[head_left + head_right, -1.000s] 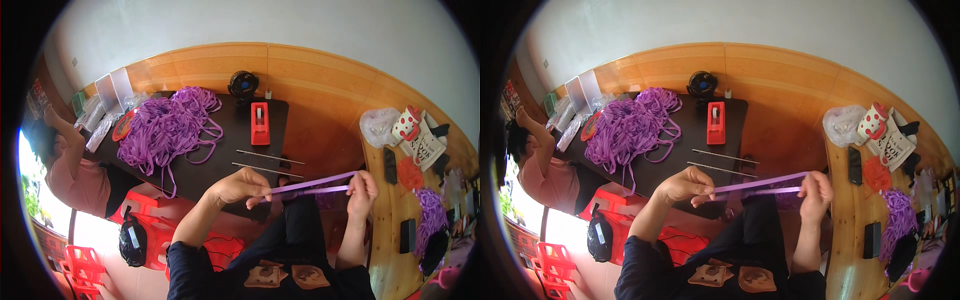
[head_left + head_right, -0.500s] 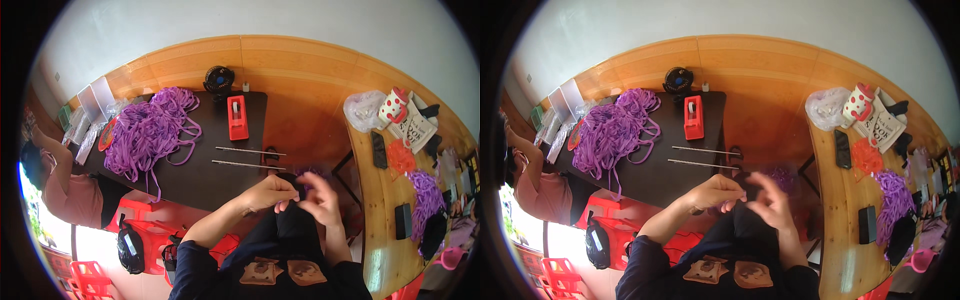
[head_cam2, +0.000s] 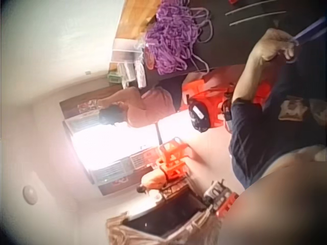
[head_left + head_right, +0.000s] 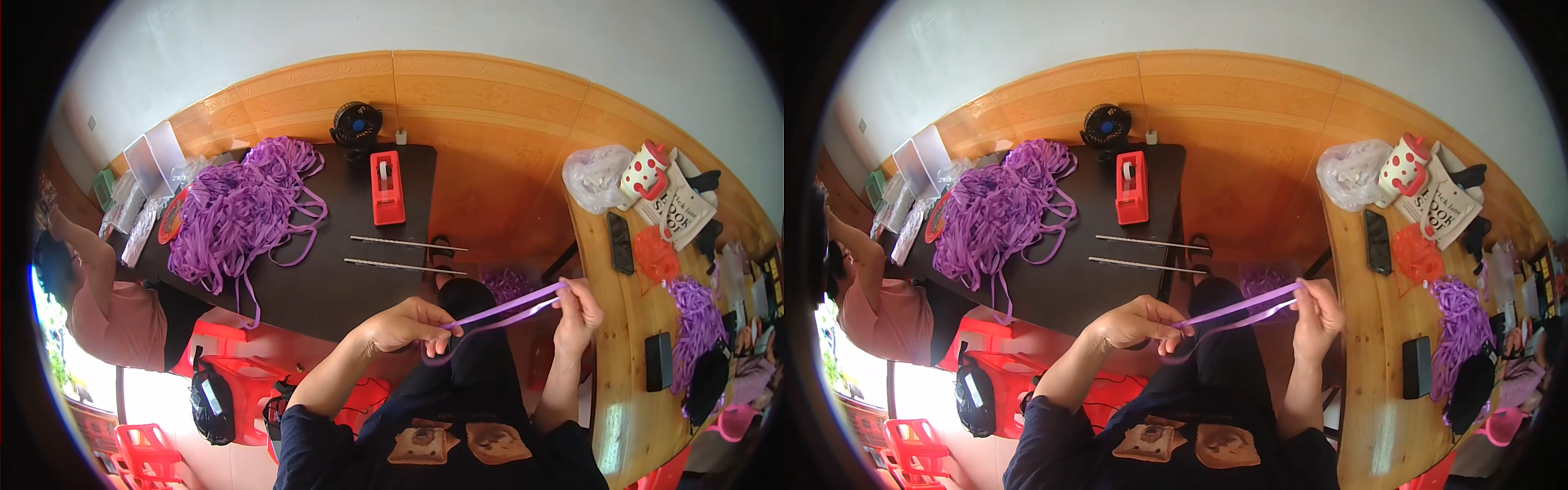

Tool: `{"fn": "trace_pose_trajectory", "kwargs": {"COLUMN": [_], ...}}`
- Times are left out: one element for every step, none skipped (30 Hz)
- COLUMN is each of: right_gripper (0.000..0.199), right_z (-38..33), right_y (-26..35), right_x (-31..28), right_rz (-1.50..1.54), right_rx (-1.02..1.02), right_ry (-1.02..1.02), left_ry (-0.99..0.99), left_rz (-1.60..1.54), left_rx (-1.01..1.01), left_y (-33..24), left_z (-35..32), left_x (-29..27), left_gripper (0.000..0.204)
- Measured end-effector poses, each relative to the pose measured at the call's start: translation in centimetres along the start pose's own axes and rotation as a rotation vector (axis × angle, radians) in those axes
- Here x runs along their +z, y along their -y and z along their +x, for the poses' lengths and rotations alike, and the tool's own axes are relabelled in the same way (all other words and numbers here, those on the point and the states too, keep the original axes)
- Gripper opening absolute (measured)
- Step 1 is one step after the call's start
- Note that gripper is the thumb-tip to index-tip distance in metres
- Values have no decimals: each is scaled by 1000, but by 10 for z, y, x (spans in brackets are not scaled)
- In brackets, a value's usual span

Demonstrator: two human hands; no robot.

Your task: Making decorative bows using purple ribbon and a custom rod-based jig.

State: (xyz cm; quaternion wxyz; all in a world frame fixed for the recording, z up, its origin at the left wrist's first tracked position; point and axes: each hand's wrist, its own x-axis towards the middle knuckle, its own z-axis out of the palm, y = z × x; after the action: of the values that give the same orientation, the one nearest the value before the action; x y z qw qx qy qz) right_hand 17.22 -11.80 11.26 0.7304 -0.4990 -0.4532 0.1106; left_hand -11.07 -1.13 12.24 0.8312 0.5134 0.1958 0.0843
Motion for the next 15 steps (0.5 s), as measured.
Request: {"fn": "trace_pose_trajectory", "kwargs": {"right_gripper": [13, 13, 13, 13, 17, 19, 21, 24, 36, 45, 49, 53, 54, 56, 53], "right_z": [0, 0, -1, -1, 1, 1, 1, 1, -4, -8, -11, -14, -20, -26, -29], "right_y": [-2, -5, -8, -10, -12, -16, -18, -18, -15, -9, -6, -2, 2, 5, 10], "right_x": [-4, -9, -13, -18, -21, -21, -19, -17, -15, -12, -6, 2, 12, 22, 28], "right_rz": [-10, -9, -8, -5, -25, -215, -391, -594, -1118, -987, -665, -351, -64, 221, 88], "right_rx": [14, 35, 56, 84, 82, 95, 91, 169, -239, -165, -73, -1, 136, 283, 158], "right_ry": [-59, -75, -91, -108, -64, -25, 10, 23, 121, 253, 379, 489, 537, 571, 631], "left_ry": [-4, -10, -8, -13, 7, 20, 25, 12, -6, -27, -45, -67, -91, -91, -95], "left_rz": [-10, -21, -41, -64, -66, -70, -76, -85, -95, -113, -74, -44, -22, -19, -20], "left_rx": [6, 7, 15, 10, 24, 25, 15, 13, 3, -17, -9, -10, -28, -8, 6], "left_y": [1, 1, 2, 2, 2, 2, 3, 4, 5, 6, 8, 9, 11, 13, 14], "left_z": [1, 1, 2, 3, 4, 4, 5, 6, 7, 9, 11, 13, 13, 13, 13], "left_x": [0, 1, 1, 1, 1, 1, 2, 3, 5, 8, 10, 13, 17, 19, 21], "left_gripper": [22, 21, 20, 20, 20, 21, 22, 21, 21, 21, 20, 20, 20, 20, 20]}}
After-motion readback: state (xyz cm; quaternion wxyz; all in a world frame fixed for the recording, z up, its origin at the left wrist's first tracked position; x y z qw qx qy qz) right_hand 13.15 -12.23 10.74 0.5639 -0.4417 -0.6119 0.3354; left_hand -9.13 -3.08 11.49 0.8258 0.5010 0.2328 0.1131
